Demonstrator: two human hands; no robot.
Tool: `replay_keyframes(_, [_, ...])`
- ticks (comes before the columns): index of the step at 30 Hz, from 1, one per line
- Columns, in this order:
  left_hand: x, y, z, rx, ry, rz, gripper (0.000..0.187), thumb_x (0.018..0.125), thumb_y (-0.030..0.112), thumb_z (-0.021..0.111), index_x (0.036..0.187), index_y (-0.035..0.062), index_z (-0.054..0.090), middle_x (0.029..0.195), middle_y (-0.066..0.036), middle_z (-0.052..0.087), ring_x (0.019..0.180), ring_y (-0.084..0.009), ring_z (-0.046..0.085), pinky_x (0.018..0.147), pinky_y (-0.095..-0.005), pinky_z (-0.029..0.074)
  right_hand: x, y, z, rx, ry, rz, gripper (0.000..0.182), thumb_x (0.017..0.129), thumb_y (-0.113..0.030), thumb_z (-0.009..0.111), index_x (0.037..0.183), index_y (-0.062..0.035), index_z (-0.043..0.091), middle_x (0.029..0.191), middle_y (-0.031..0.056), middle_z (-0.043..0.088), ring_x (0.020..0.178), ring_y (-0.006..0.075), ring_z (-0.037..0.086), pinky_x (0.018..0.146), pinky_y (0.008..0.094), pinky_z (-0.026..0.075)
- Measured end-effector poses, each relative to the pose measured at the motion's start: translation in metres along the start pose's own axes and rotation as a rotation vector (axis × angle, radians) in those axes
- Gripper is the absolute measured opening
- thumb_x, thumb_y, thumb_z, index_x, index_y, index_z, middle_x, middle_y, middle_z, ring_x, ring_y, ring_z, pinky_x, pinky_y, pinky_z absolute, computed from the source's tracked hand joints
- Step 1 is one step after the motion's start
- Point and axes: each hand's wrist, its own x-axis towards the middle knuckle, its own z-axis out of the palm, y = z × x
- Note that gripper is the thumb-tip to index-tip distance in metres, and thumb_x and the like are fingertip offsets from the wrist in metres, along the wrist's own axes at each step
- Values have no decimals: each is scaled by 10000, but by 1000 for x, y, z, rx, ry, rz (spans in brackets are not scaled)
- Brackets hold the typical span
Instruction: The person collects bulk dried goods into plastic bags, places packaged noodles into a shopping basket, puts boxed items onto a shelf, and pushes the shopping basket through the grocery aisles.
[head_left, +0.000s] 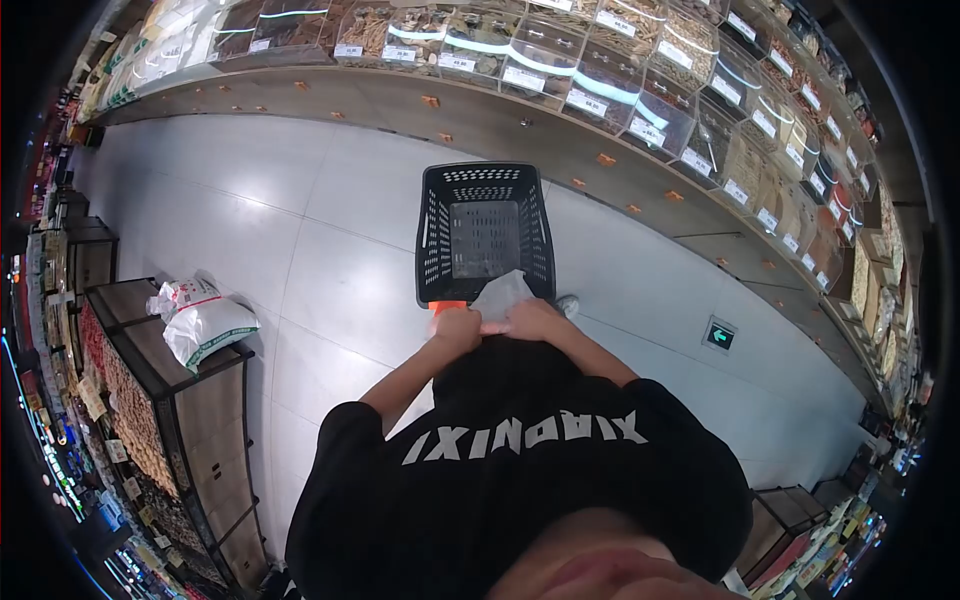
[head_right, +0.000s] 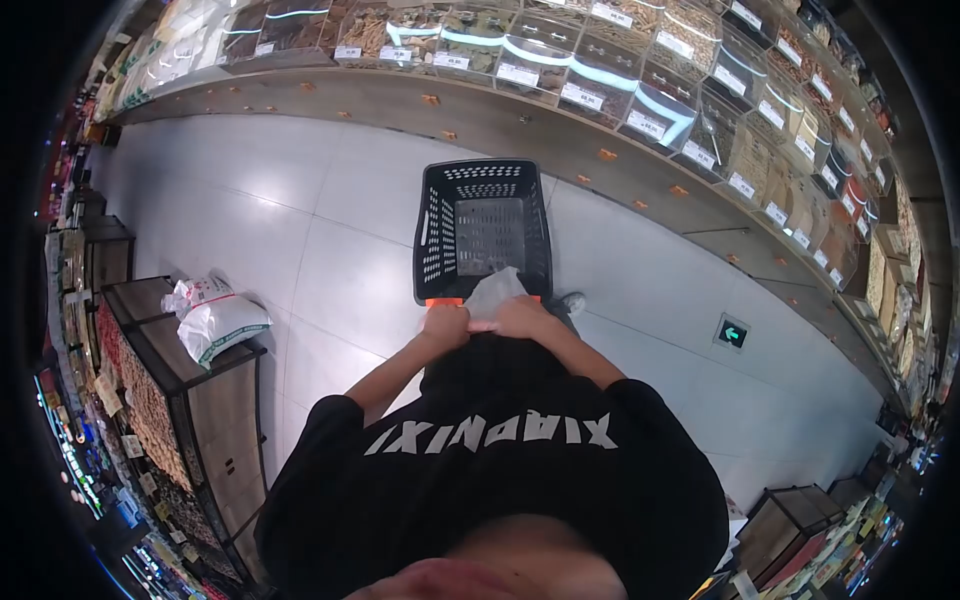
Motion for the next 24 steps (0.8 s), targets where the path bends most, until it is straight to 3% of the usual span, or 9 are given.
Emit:
replay_keyframes(1, [2, -4, 4, -40, 44, -30, 199, 742, 212, 701, 848, 46, 730, 875, -162, 724, 836, -312, 723, 724, -432, 572, 10, 3, -3, 18, 28, -19, 634, 902, -551, 464, 880, 28, 723, 964, 274, 687, 936, 439, 665, 834, 498, 530])
replay_keyframes(3, [8, -16, 7, -120, 128, -73, 192, 727, 196, 691, 814, 29, 727, 837, -184, 718, 803, -336, 722, 713, -449, 573, 27, 4, -16, 31, 11, 24, 492, 861, -420, 564, 941, 36, 731, 1007, 260, 695, 1004, 412, 660, 916, 480, 497])
replay_keyframes(6, [20, -19, 7, -250, 239, -110, 204, 742, 196, 667, 809, 12, 725, 823, -209, 713, 790, -366, 717, 715, -467, 571, 43, 12, -27, -241, 196, -30, 390, 809, -276, 634, 1047, 25, 704, 1133, 240, 661, 1182, 380, 586, 1017, 498, 427])
replay_keyframes(9, [43, -29, -4, -347, 329, -164, 241, 776, 213, 634, 827, -6, 719, 834, -239, 705, 819, -398, 707, 738, -487, 563, 63, 11, -50, -338, 335, 49, 518, 746, -188, 696, 1214, 10, 600, 1379, 208, 514, 1370, 349, 411, 1100, 485, 343])
replay_keyframes(12, [71, -41, -21, -473, 381, -239, 282, 816, 241, 601, 832, -18, 713, 844, -267, 694, 849, -431, 691, 770, -514, 549, 77, 4, -69, -373, 612, -51, 592, 719, -114, 693, 1278, 11, 543, 1410, 223, 469, 1397, 361, 362, 1134, 491, 309])
replay_keyframes(15, [98, -50, -35, -582, 450, -290, 329, 856, 285, 581, 853, -22, 700, 852, -286, 685, 867, -464, 673, 794, -540, 532, 102, -2, -86, -404, 568, -221, 601, 732, -126, 698, 1292, 14, 529, 1409, 226, 471, 1397, 361, 362, 1167, 488, 267])
replay_keyframes(18, [114, -53, -52, -678, 491, -361, 352, 891, 318, 575, 935, -23, 653, 861, -289, 681, 866, -484, 661, 793, -557, 519, 126, 3, -109, -459, 596, -320, 557, 736, -168, 702, 1244, 7, 553, 1397, 217, 479, 1402, 351, 357, 1180, 484, 247])
replay_keyframes(21, [132, -52, -67, -725, 608, -469, 359, 908, 332, 586, 1015, -10, 588, 867, -285, 680, 859, -488, 654, 773, -566, 510, 172, 18, -136, -538, 653, -388, 442, 722, -201, 711, 1109, -8, 624, 1310, 193, 548, 1365, 339, 402, 1166, 484, 272])
replay_keyframes(24, [157, -57, -85, -749, 655, -515, 343, 907, 313, 606, 1034, -1, 554, 860, -290, 673, 853, -491, 649, 761, -568, 503, 209, 30, -172, -561, 578, -487, 311, 696, -207, 722, 954, -40, 674, 1166, 152, 619, 1314, 318, 453, 1144, 472, 300])
